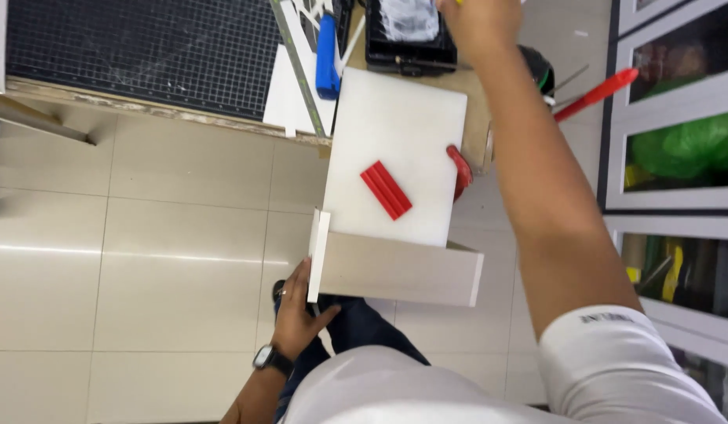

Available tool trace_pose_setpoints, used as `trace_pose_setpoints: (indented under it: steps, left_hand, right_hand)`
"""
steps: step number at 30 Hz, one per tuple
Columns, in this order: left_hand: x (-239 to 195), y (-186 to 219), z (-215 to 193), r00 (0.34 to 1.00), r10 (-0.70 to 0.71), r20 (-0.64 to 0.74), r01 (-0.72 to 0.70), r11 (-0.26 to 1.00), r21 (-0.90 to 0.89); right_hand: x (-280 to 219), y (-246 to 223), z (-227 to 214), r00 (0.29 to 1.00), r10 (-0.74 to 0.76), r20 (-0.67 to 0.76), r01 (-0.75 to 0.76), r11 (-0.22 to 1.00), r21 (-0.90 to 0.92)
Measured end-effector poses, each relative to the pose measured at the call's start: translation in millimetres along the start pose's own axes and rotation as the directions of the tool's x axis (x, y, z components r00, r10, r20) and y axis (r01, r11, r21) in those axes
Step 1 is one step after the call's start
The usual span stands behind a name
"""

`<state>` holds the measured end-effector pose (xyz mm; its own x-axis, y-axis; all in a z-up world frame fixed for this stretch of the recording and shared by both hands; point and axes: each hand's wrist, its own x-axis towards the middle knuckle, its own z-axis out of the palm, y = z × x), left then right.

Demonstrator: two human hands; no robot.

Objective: Measuring, cutting, and applying adhesive film to a drawer component, then smoothing it with a scraper and roller.

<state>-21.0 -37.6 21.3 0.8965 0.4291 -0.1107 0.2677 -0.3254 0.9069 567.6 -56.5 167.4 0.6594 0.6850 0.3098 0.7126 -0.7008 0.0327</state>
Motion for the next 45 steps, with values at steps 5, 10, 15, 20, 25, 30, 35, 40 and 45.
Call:
trace_pose_setpoints:
  steps: [5, 10, 15, 20, 25, 30, 35, 40, 45]
  left_hand:
    - [10, -15, 14, 0.998, -0.024, -0.05, 0.025, 0.999, 0.023]
    - [19, -11, 7, 0.999, 0.02, -0.051, -0.015, 0.995, 0.103]
    - [21, 4, -1, 0.996, -0.073, 0.042, 0.07, 0.996, 0.061]
    - [20, -8, 8, 1.0, -0.005, -0.013, 0.005, 0.999, 0.044]
    - [14, -2, 3, 1.0, -0.011, 0.013, 0.01, 0.998, 0.061]
    - [18, -6, 4, 1.0, -0.018, 0.006, 0.017, 0.997, 0.072]
    - [20, -15, 11, 0.998, 0.047, -0.052, -0.045, 0.998, 0.045]
    - [18, -11, 18, 0.991, 0.055, -0.126, -0.053, 0.998, 0.017]
    - [23, -1, 18, 0.979, 0.079, -0.186, -0.081, 0.997, -0.006]
  right_hand:
    - [-188, -46, -168, 0.95, -0.292, 0.11, 0.203, 0.846, 0.494]
    - [-362, -68, -206, 0.929, -0.276, 0.246, 0.189, 0.927, 0.324]
    - [-432, -88, -187, 0.937, -0.266, 0.227, 0.22, 0.953, 0.206]
    - [-421, -143, -155, 0.954, -0.287, 0.092, 0.247, 0.919, 0.306]
    - [-443, -76, -193, 0.94, -0.188, 0.286, 0.123, 0.965, 0.231]
    - [-432, -111, -178, 0.948, -0.212, 0.238, 0.155, 0.959, 0.237]
    - [-422, -126, -156, 0.95, -0.259, 0.173, 0.201, 0.934, 0.296]
    - [-463, -4, -195, 0.923, -0.131, 0.362, 0.073, 0.983, 0.171]
    - [-430, -78, -159, 0.946, -0.22, 0.239, 0.134, 0.935, 0.328]
